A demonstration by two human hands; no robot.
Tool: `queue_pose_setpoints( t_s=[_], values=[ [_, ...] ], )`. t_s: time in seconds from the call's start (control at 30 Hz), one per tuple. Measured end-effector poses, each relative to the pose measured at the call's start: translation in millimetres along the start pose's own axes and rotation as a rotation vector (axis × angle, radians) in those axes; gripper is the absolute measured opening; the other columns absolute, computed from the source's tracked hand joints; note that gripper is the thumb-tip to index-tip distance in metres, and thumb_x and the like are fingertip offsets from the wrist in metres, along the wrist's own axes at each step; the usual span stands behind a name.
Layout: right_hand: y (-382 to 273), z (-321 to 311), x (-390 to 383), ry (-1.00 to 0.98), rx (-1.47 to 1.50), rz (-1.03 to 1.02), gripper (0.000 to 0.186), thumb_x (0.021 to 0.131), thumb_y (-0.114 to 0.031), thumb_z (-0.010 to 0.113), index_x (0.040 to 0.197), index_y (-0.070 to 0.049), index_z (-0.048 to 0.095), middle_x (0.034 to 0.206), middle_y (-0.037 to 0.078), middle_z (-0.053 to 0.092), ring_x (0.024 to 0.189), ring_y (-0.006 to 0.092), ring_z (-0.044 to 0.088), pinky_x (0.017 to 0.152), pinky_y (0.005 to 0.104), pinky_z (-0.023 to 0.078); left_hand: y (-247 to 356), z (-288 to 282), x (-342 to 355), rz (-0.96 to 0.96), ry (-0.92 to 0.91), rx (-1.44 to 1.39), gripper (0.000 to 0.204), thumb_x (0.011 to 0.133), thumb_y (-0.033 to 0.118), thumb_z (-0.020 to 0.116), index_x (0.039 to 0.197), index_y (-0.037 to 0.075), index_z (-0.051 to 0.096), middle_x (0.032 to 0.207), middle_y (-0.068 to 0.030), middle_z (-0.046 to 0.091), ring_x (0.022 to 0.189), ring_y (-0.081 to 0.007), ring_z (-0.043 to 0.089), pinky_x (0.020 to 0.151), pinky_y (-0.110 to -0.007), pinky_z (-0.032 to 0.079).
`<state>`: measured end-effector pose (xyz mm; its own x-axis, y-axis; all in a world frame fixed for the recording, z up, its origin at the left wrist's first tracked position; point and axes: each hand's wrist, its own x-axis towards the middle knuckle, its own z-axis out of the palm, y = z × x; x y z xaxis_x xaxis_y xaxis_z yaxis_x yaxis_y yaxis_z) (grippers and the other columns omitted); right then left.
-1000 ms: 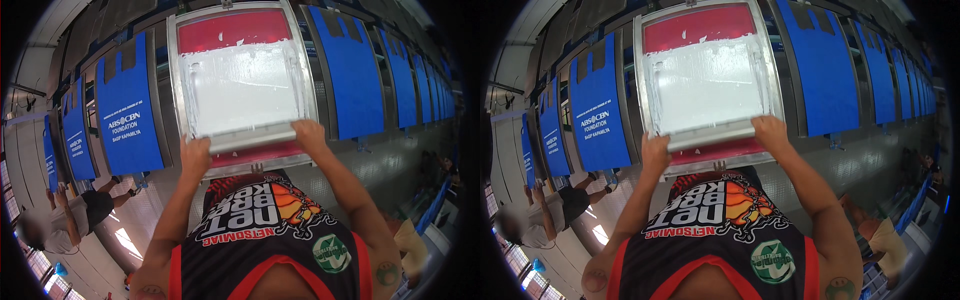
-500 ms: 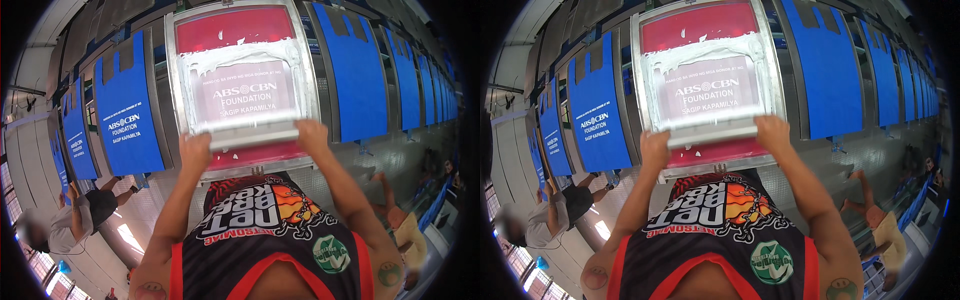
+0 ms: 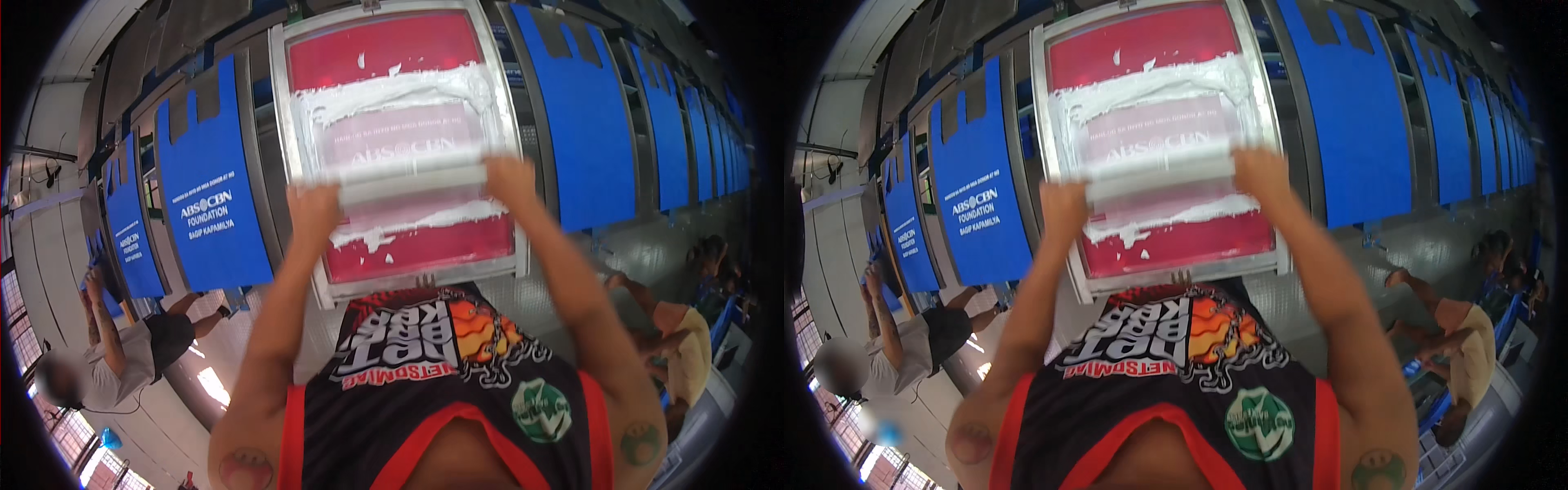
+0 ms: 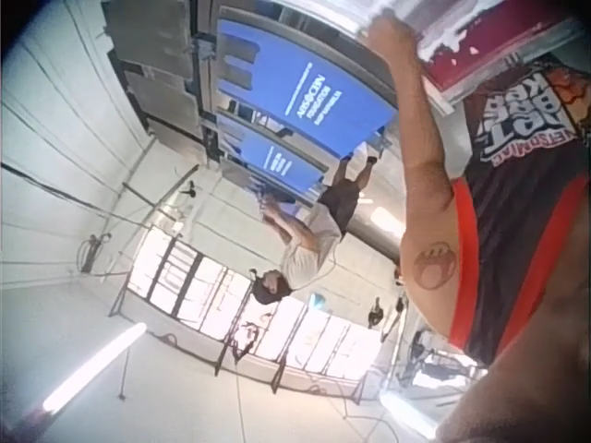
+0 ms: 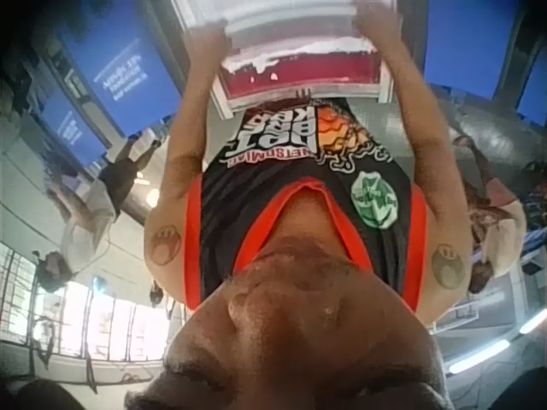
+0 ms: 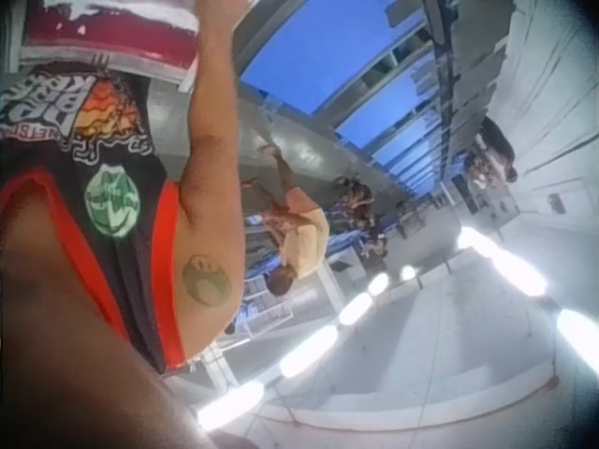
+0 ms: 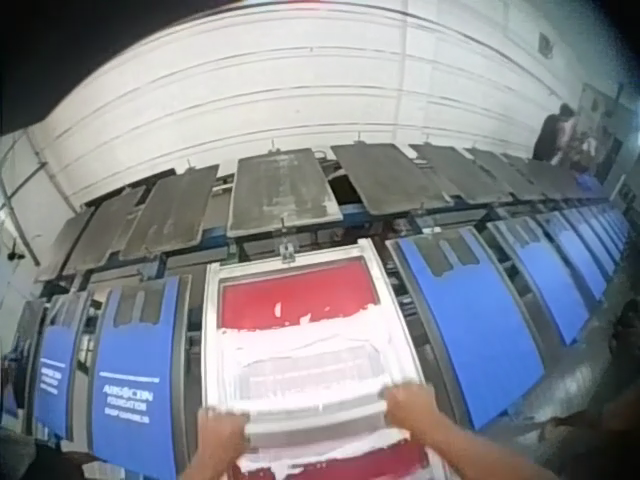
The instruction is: Apply white ink to a textile screen using a squeegee in a production facility.
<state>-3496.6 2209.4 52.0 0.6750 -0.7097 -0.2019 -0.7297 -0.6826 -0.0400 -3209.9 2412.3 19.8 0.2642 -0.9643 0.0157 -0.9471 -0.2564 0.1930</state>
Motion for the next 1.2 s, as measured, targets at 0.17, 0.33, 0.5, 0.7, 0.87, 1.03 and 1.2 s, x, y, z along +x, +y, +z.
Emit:
queue_pose_setpoints(
  t_s=[0.17,0.33,0.5,0.7,0.87,1.03,1.2],
  values=[
    [11.5,-59.5,161.5,-0.058,-0.101,-0.087,0.029,0.061,-0.019,0.072,0.088,-0.009,0.070,0.086,0.014,0.069,0.084,0.0326,0.067,0.076,0.0424,0.054,-45.4,-38.9,163.8,-0.070,-0.207,0.032,0.037,0.062,0.023,0.076,0.096,0.013,0.068,0.090,-0.0140,0.069,0.089,-0.0324,0.066,0.077,-0.046,0.053],
    [21.6,-69.0,173.8,-0.151,-0.024,-0.051,0.047,0.054,-0.027,0.086,0.092,-0.006,0.069,0.092,0.016,0.067,0.091,0.0319,0.065,0.078,0.0414,0.053,-15.1,-64.4,194.9,-0.176,-0.411,0.119,0.050,0.060,0.026,0.081,0.106,0.015,0.066,0.104,-0.0115,0.068,0.099,-0.0313,0.064,0.085,-0.045,0.051],
    [-2.9,-52.7,84.4,0.771,0.105,-0.157,0.050,0.067,-0.037,0.080,0.102,-0.009,0.058,0.097,0.014,0.060,0.092,0.0341,0.058,0.079,0.0416,0.047,49.7,-52.9,208.6,0.038,-0.224,-0.076,0.056,0.057,0.028,0.085,0.108,0.013,0.067,0.106,-0.0136,0.067,0.101,-0.0311,0.063,0.086,-0.042,0.049],
    [-81.9,56.2,-168.0,-0.725,0.843,0.158,0.063,0.085,-0.059,0.056,0.088,0.002,0.070,0.081,0.019,0.067,0.081,0.0288,0.064,0.077,0.0378,0.049,6.8,-59.2,251.0,0.254,-0.165,-0.187,0.048,0.058,0.028,0.082,0.102,0.011,0.070,0.094,-0.0160,0.068,0.090,-0.0326,0.064,0.082,-0.038,0.050],
    [-105.9,87.1,-189.9,-0.572,1.253,0.521,0.026,0.082,-0.025,0.069,0.085,0.001,0.071,0.066,0.010,0.067,0.058,0.0119,0.061,0.058,0.0270,0.049,43.1,-41.0,227.1,0.196,-0.200,-0.090,0.044,0.064,0.031,0.079,0.104,0.018,0.070,0.099,-0.0112,0.069,0.095,-0.0330,0.063,0.085,-0.042,0.050],
    [-116.5,3.4,-202.6,-0.408,1.366,0.469,0.020,0.083,-0.018,0.067,0.084,0.001,0.071,0.067,0.009,0.068,0.057,0.0091,0.061,0.058,0.0260,0.050,41.4,-56.1,225.5,0.196,-0.182,0.032,0.040,0.066,0.030,0.077,0.101,0.014,0.069,0.095,-0.0136,0.069,0.093,-0.0319,0.064,0.082,-0.043,0.050],
    [-117.9,-13.4,-204.1,-0.358,1.469,0.390,0.020,0.085,-0.016,0.066,0.088,0.003,0.070,0.072,0.006,0.070,0.058,0.0055,0.059,0.055,0.0216,0.048,34.6,-55.7,223.8,0.186,-0.206,0.006,0.042,0.066,0.030,0.077,0.105,0.017,0.069,0.100,-0.0128,0.068,0.094,-0.0313,0.064,0.082,-0.041,0.051]
  ],
)
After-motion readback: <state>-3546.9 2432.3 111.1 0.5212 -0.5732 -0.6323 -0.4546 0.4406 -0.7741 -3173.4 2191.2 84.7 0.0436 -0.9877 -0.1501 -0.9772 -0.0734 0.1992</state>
